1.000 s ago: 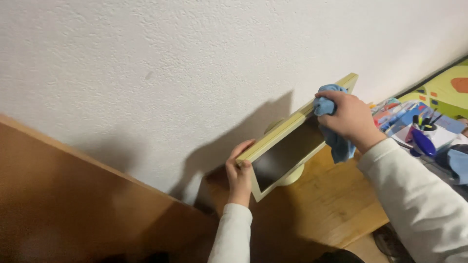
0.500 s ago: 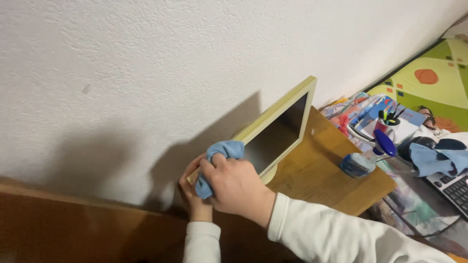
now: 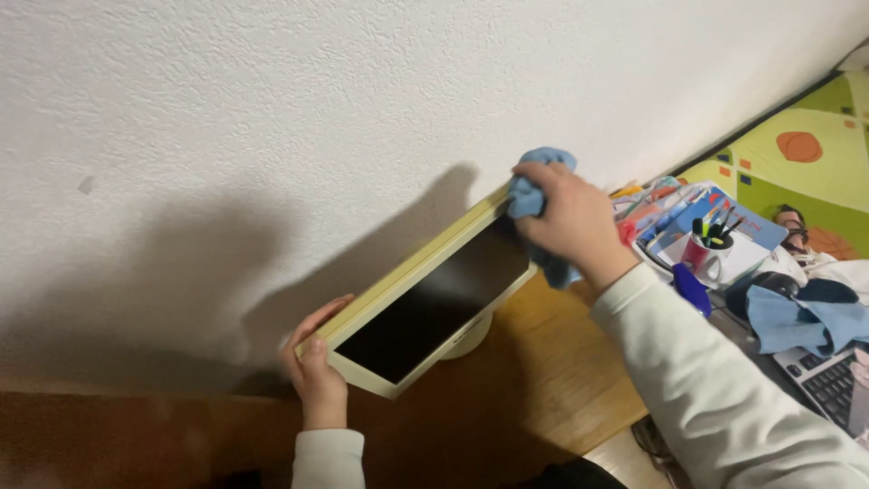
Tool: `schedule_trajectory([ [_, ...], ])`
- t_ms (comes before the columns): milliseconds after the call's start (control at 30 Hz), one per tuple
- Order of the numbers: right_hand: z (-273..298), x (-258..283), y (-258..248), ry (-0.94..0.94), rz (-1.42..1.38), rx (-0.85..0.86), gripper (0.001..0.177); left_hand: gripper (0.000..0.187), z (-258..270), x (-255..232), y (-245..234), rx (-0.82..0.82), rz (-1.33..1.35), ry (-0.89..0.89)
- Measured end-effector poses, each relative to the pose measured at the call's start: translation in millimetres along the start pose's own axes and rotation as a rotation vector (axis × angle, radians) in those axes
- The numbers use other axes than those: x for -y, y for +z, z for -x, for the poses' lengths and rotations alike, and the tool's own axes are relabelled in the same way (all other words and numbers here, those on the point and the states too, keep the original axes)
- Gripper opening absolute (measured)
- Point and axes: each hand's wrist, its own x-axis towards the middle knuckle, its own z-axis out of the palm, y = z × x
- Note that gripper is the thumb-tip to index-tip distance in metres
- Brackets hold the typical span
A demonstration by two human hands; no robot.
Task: The person wipes a wooden desk surface with a blue cloth, then sprays the cloth with a cleaning solution and wipes the screen and bezel of a beige CRT monitor. The person continues to wipe the monitor screen and frame with the cloth.
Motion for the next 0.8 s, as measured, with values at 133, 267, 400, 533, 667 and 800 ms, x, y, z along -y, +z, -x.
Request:
schedule_trajectory([
  [133, -23.3, -37.9, -10.9, 0.126, -0.028, 0.057, 0.064, 0.043, -10.4, -12.5, 11.7, -0.098, -0.046, -0.069],
  [267, -28.0, -50.2, -4.9, 0.188, 0.021, 0.089, 0.057, 0.054, -23.3, 24.5, 5.0, -0.048, 0.106, 0.084],
  [400, -18.8, -49.0, -15.0, 0.146, 0.035, 0.135, 0.059, 0.050, -25.8, 22.2, 2.2, -0.041, 0.061, 0.069],
  [533, -11.8, -45.7, -23.4, 0.151, 0.117, 0.189, 0.061, 0.046, -37.0, 26.9, 0.5, -0.069, 0.059, 0.141],
  [667, -2.6, -49.1, -22.7, 0.168, 0.167, 0.207, 0.065, 0.044, -48.9, 45.4, -11.6, -0.111, -0.012, 0.139],
  [800, 3.8, -51.5, -18.4, 0.180, 0.128, 0.186, 0.065, 0.046, -52.2, 39.8, -15.1, -0.116, -0.136, 0.113],
])
